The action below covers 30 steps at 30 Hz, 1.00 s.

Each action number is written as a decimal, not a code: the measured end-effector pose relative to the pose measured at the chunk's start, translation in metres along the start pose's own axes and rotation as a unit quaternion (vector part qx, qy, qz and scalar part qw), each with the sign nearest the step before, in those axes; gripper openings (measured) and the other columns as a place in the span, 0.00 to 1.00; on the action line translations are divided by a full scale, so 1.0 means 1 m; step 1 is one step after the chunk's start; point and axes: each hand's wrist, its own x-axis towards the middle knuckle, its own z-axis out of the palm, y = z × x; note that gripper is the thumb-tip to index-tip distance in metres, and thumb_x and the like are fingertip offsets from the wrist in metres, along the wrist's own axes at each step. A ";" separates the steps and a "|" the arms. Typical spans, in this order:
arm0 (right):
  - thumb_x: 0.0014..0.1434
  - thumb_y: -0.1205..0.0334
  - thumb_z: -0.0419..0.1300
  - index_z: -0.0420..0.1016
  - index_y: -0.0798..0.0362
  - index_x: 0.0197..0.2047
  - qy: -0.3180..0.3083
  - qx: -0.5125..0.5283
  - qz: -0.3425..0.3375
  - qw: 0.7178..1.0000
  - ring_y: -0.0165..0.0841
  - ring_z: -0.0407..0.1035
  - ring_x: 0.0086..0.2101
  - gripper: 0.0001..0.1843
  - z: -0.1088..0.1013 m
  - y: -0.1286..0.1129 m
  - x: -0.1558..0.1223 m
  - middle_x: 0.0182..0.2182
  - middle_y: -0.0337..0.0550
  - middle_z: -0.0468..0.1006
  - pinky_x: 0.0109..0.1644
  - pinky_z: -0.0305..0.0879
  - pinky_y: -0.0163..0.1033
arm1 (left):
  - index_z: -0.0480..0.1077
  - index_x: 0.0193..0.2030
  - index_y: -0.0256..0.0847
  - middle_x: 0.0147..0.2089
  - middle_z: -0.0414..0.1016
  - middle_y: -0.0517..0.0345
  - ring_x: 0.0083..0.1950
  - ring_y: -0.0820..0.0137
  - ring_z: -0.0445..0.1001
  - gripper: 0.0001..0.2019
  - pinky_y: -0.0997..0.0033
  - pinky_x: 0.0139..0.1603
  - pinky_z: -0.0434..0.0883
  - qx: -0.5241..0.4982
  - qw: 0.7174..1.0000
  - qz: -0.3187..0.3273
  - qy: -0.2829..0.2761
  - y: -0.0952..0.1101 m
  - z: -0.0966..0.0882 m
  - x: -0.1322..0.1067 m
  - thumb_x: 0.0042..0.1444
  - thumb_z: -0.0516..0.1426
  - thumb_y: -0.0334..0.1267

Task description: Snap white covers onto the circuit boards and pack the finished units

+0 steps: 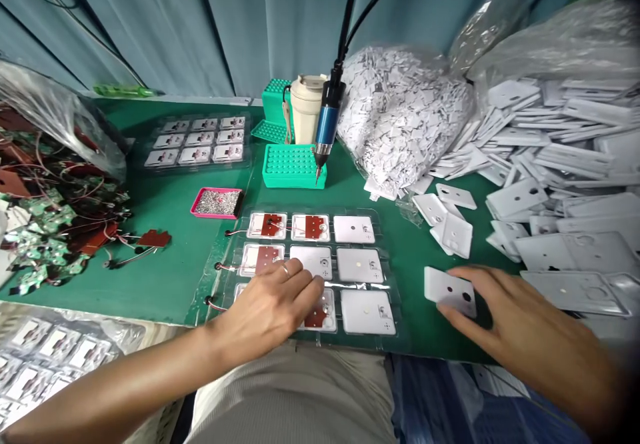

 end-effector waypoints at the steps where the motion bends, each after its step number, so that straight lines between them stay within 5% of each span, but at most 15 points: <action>1: 0.61 0.46 0.50 0.69 0.48 0.50 -0.007 0.016 -0.022 1.000 0.46 0.73 0.45 0.21 0.002 0.002 0.000 0.47 0.48 0.76 0.37 0.71 0.47 | 0.67 0.45 0.31 0.34 0.72 0.52 0.37 0.63 0.68 0.08 0.65 0.34 0.69 -0.008 1.000 0.010 0.008 0.001 0.000 -0.001 0.66 0.48 0.25; 6: 0.63 0.49 0.48 0.72 0.49 0.45 0.017 -0.007 -0.067 0.998 0.42 0.73 0.38 0.18 0.013 0.007 0.004 0.40 0.44 0.78 0.39 0.68 0.47 | 0.69 0.45 0.32 0.33 0.72 0.53 0.37 0.66 0.70 0.10 0.67 0.36 0.71 -0.082 0.996 0.037 -0.008 0.009 0.003 -0.002 0.67 0.46 0.26; 12: 0.63 0.47 0.49 0.71 0.48 0.44 0.062 -0.032 -0.030 0.997 0.41 0.73 0.35 0.17 0.019 0.003 0.004 0.40 0.42 0.77 0.32 0.64 0.43 | 0.70 0.47 0.26 0.37 0.73 0.48 0.40 0.61 0.72 0.12 0.64 0.36 0.74 -0.008 0.996 0.092 -0.013 0.023 0.013 -0.004 0.65 0.47 0.24; 18: 0.63 0.46 0.52 0.71 0.47 0.44 0.064 -0.001 -0.017 0.998 0.38 0.72 0.36 0.16 0.022 0.004 0.002 0.40 0.41 0.77 0.31 0.64 0.41 | 0.68 0.51 0.26 0.40 0.73 0.47 0.43 0.61 0.72 0.14 0.63 0.39 0.74 -0.040 0.996 0.080 -0.024 0.023 0.011 -0.008 0.67 0.44 0.25; 24: 0.63 0.44 0.52 0.71 0.46 0.44 0.067 0.024 -0.011 0.997 0.39 0.72 0.39 0.17 0.020 0.002 0.001 0.41 0.40 0.77 0.31 0.63 0.40 | 0.70 0.37 0.34 0.37 0.72 0.52 0.42 0.64 0.70 0.13 0.65 0.39 0.72 -0.108 0.991 0.040 -0.068 0.015 0.014 -0.008 0.67 0.47 0.25; 30: 0.63 0.45 0.52 0.71 0.46 0.43 0.079 0.018 -0.010 0.997 0.39 0.72 0.39 0.16 0.019 0.000 0.002 0.41 0.40 0.78 0.34 0.65 0.41 | 0.71 0.38 0.32 0.36 0.72 0.50 0.46 0.63 0.71 0.12 0.63 0.43 0.74 -0.128 0.989 0.074 -0.009 0.012 0.017 -0.010 0.67 0.48 0.25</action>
